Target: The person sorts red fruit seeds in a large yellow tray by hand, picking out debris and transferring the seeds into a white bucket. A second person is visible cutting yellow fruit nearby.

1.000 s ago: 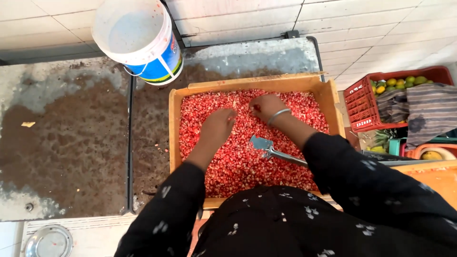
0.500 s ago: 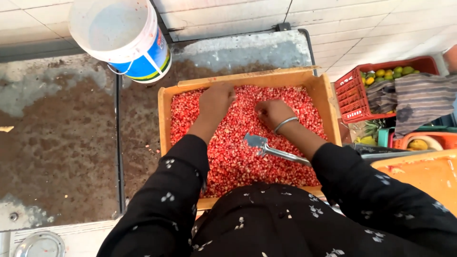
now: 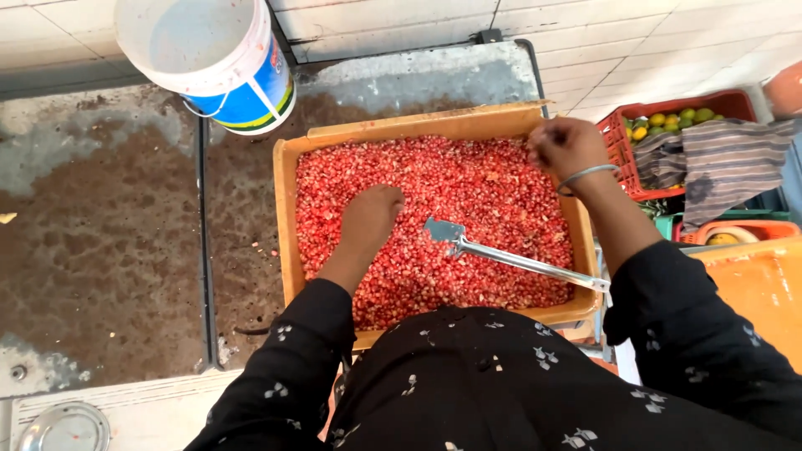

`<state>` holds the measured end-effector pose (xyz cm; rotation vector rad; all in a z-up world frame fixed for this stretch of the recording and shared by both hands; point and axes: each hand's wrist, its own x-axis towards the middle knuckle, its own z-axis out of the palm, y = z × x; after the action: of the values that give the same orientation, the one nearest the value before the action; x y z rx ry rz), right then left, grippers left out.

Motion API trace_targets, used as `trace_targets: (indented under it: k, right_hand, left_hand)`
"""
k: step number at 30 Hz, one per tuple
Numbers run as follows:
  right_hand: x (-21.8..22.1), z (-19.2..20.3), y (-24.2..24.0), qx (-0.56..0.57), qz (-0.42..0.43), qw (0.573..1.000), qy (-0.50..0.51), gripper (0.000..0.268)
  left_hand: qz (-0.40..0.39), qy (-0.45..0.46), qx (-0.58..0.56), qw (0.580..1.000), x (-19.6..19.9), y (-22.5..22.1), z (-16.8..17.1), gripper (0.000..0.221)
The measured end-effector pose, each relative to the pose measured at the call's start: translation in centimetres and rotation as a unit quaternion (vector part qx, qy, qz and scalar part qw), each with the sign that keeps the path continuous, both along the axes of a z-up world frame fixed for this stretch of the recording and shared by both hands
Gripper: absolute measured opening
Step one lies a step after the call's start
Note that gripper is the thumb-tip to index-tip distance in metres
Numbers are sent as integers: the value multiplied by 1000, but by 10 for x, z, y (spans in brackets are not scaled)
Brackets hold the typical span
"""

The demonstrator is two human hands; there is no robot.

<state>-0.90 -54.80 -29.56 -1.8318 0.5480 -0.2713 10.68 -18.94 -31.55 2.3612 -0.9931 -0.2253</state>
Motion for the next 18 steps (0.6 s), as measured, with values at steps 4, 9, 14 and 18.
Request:
trace_targets:
  k: [4,9,14,18]
  right_hand:
    - [12,-2,40,-239,112,941,212,21]
    - [24,-100,19,-363,148,915,94,18]
    - [9,-13,20,-271,92,956,64,14]
    - [-4,14,3,-268,88,948,145,22]
  left_hand:
    - [47,82,-144,985,-6,2,21,9]
    - [100,188,-179,961,-20,21,19,16]
    - [128,289,-267,911,-43,52,0,29]
    - [151,364,-278,876,-55,61,-20,23]
